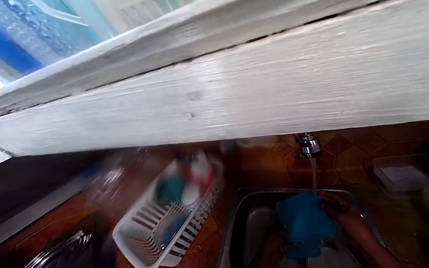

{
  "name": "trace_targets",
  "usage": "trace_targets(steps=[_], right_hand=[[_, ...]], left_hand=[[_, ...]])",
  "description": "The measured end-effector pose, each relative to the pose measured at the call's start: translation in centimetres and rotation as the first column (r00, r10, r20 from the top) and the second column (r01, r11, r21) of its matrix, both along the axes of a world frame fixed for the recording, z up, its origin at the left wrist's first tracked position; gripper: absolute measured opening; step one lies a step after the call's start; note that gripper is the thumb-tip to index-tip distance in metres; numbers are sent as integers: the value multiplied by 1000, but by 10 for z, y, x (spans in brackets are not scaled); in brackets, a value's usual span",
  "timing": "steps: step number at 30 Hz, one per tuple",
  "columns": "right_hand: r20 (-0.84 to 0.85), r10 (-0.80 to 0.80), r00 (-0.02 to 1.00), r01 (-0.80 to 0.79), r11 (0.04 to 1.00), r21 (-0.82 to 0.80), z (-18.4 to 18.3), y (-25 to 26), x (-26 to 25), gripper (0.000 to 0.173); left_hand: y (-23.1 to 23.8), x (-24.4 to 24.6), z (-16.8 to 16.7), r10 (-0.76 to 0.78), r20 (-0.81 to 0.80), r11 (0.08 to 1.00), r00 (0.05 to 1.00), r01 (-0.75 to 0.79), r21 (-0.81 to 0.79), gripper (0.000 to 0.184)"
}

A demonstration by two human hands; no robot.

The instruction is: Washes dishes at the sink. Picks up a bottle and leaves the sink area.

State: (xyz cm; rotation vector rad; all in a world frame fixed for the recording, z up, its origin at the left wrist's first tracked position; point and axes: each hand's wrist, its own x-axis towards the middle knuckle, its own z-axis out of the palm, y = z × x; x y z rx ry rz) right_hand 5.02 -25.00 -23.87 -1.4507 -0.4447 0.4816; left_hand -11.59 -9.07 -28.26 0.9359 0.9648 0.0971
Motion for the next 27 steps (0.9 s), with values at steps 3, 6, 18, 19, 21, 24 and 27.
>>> trace_targets(steps=[3,6,18,19,21,24,27], right_hand=[[-84,-22,996,12,993,-118,-20,-8,0,41],[-268,-1,963,-63,972,-228,-38,-14,-11,40],[-220,178,959,-240,924,-298,-48,-29,-17,34],[-214,164,963,-223,929,-296,-49,-33,-14,34],[-229,113,967,-175,945,-276,-49,-40,-8,32],[-242,60,968,-123,959,-254,-52,-50,1,31],[-260,13,965,-77,968,-237,-53,-56,4,29]], left_hand=[[7,-4,17,-27,-16,987,999,30,158,33],[16,-9,43,-141,-14,904,990,135,407,33],[46,-71,136,-71,-295,181,953,304,935,36],[58,-84,138,20,-206,186,978,199,962,35],[81,-115,148,209,-31,215,977,-15,977,34],[104,-168,177,472,110,213,875,-234,948,37],[129,-220,189,657,243,41,714,-355,934,40]])
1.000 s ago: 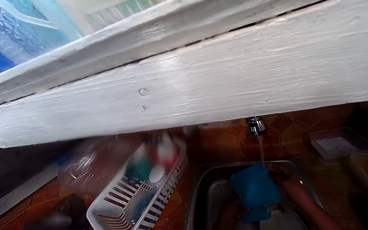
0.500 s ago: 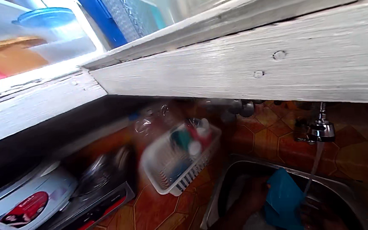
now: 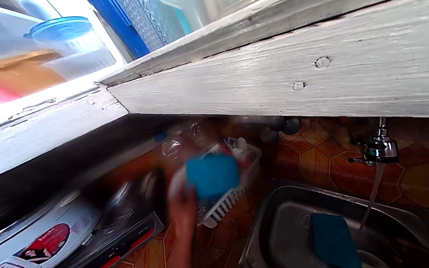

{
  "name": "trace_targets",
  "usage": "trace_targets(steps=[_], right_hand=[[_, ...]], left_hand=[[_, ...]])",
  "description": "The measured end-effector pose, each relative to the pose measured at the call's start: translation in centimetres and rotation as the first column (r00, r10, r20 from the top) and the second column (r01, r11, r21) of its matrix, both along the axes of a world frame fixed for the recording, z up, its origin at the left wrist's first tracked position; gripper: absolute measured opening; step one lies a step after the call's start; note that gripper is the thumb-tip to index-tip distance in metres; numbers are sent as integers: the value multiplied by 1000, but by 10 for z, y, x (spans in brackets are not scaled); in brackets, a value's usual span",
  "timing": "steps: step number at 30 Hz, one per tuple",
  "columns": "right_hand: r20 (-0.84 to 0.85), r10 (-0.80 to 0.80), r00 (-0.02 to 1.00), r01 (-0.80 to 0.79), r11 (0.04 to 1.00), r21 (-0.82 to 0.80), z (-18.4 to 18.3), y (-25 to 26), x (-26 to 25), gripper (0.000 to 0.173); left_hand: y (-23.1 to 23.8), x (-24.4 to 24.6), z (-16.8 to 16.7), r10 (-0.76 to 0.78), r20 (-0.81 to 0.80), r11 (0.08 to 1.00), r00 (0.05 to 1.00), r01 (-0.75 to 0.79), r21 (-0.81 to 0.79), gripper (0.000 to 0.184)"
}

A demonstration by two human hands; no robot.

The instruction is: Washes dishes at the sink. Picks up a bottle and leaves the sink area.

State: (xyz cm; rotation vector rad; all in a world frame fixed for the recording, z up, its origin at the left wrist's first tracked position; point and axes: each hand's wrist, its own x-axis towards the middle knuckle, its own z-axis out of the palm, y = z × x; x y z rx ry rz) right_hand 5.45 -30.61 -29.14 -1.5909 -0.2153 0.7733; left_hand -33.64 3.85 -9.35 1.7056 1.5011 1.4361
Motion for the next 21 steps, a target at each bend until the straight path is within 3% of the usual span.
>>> trace_targets(steps=[3,6,11,13,16,19,21], right_hand=[[-24,-2,1000,2,1000,-5,-4,1,-1,30],[-37,-2,999,2,1000,-8,-9,4,-5,28],[-22,37,999,-37,998,-42,-5,13,-11,26],[-8,45,999,-46,998,-49,-9,12,-11,25],[38,62,997,-59,996,-70,-18,7,-8,23],[215,136,967,-100,980,-171,-34,1,-5,24],[335,203,920,-112,956,-272,-36,1,-5,25]], left_hand=[[22,-36,-4,97,216,994,971,-84,-69,54],[32,-40,-14,157,445,976,882,-69,-209,59],[43,-22,-34,205,552,942,808,-9,-335,42],[47,-12,-42,208,457,928,865,-26,-373,34],[44,-6,-47,58,37,901,998,-36,-433,47],[33,1,-41,-45,-321,917,946,-88,-388,55],[24,10,-37,-38,-456,952,889,-106,-287,52]])
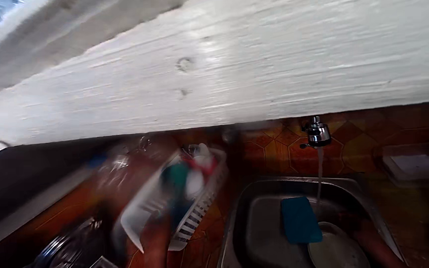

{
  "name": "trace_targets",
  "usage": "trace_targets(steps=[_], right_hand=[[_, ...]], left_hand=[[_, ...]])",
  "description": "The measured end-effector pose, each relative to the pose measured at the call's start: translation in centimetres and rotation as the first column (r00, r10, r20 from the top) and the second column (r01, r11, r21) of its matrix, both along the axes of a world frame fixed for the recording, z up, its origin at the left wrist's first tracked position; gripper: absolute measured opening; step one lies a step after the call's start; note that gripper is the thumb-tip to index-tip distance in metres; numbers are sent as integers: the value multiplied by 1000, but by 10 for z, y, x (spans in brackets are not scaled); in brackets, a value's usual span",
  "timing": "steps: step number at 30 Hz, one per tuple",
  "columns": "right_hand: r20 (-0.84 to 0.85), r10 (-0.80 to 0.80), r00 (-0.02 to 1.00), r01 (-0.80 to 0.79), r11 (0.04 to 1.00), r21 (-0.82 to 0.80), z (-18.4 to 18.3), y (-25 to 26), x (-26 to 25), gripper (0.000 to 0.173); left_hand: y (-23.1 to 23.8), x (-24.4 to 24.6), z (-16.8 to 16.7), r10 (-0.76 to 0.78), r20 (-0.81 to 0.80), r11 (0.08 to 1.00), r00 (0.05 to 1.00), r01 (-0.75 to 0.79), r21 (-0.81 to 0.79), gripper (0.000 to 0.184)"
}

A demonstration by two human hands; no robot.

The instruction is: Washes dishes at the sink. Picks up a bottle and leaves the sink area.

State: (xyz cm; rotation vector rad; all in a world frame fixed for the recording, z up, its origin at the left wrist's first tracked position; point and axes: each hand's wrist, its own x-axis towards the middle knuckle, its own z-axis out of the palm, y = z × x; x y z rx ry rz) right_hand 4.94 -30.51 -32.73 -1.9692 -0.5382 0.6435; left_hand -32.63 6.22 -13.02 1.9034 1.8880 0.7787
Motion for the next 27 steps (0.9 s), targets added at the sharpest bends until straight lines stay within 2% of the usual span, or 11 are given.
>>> trace_targets(steps=[2,5,7,9,11,13,17,20,21,23,27], right_hand=[[90,75,993,-66,993,-98,6,4,-2,28],[184,270,945,-247,959,-136,12,14,-9,46],[287,445,848,-412,895,-172,10,26,-21,59],[343,603,720,-534,797,-281,9,41,-39,67],[357,700,619,-579,714,-394,4,57,-57,66],[311,736,601,-580,669,-465,-1,70,-67,60],[327,707,627,-556,700,-448,3,76,-65,43],[499,449,741,-423,890,-173,9,68,-48,33],[475,335,814,-347,936,-66,14,65,-39,31],[314,103,944,-146,982,117,27,62,-20,28],[-49,-103,993,112,961,254,38,64,3,23]], left_hand=[[-13,14,0,-83,-39,986,996,88,139,51],[-40,53,-9,-324,-104,901,940,341,270,45],[-62,85,-22,-484,-179,838,857,513,188,44],[-89,118,-32,-613,-273,777,742,628,-36,46],[-109,144,-58,-704,-279,706,654,687,-171,48],[-124,162,-87,-773,-229,635,592,731,-250,49],[-138,181,-113,-873,-127,481,471,786,-389,48],[-130,182,-119,-886,-82,453,457,809,-375,48],[-126,181,-117,-885,-62,450,462,811,-374,47],[-121,181,-112,-874,-9,453,486,808,-377,44],[-124,193,-108,-838,99,463,536,795,-391,48]])
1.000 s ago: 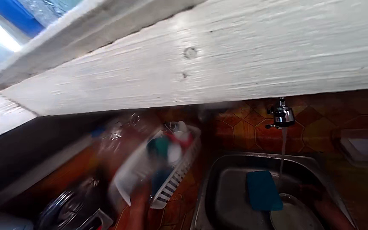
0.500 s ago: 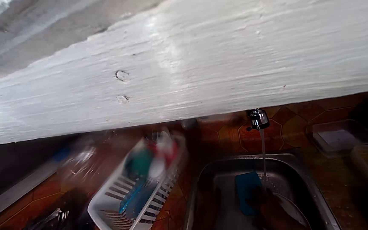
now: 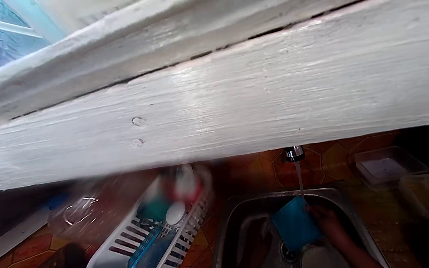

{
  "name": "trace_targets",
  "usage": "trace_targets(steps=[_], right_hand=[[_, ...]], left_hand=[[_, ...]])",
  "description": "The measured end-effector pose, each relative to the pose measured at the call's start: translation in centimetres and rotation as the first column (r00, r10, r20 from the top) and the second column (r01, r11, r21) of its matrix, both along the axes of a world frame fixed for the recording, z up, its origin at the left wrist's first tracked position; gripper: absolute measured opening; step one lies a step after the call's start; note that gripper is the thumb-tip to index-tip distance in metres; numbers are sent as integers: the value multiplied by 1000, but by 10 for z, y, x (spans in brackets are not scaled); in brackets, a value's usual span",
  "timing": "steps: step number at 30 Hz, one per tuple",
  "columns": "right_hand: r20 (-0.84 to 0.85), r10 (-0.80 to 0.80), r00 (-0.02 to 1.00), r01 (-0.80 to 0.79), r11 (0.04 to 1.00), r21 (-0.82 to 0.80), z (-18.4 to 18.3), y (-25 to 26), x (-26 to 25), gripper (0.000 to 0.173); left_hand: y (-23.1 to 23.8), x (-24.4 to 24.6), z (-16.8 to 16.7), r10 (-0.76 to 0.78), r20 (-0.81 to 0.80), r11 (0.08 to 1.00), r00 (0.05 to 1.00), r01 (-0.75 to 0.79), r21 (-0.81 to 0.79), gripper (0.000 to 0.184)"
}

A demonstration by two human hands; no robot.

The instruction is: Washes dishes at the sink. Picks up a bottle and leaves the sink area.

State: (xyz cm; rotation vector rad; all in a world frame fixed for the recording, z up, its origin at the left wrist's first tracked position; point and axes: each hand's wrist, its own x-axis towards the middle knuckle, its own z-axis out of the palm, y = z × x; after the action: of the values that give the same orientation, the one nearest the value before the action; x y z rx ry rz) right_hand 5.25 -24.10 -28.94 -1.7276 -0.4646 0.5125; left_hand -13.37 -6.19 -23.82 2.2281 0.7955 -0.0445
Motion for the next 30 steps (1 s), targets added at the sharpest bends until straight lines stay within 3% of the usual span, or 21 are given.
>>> trace_targets(steps=[3,6,9,13,15,19,21,24,28,30], right_hand=[[-256,-94,962,115,991,70,-3,7,-10,21],[-488,-147,861,213,973,84,-3,12,-26,24],[-610,-159,776,283,953,111,-12,11,-29,26],[-669,-187,719,342,934,106,-11,1,-23,28],[-628,-209,750,344,934,100,-4,-4,-20,27],[-406,-219,887,294,947,131,13,-12,-12,22],[-258,-166,952,214,962,170,22,-16,-9,21],[-24,-4,1000,8,984,176,38,-21,-9,18],[210,237,949,-276,945,178,49,-26,-10,23],[336,299,893,-374,909,185,45,-26,-6,25]], left_hand=[[-9,12,-12,32,28,999,999,-32,-7,52],[-19,22,-20,3,-20,997,1000,-2,72,51],[-24,27,-27,-47,-9,985,999,48,167,47],[-23,25,-26,10,94,976,996,-30,215,45],[-17,22,-25,48,152,981,987,-75,178,44],[-6,14,-25,197,60,967,978,-184,-175,45],[-15,13,-22,323,-48,834,945,-308,-457,44],[-27,14,-24,422,-148,526,894,-375,-764,61],[-25,14,-27,517,-129,265,846,-302,-916,87],[-19,12,-24,567,-126,216,814,-294,-931,79]])
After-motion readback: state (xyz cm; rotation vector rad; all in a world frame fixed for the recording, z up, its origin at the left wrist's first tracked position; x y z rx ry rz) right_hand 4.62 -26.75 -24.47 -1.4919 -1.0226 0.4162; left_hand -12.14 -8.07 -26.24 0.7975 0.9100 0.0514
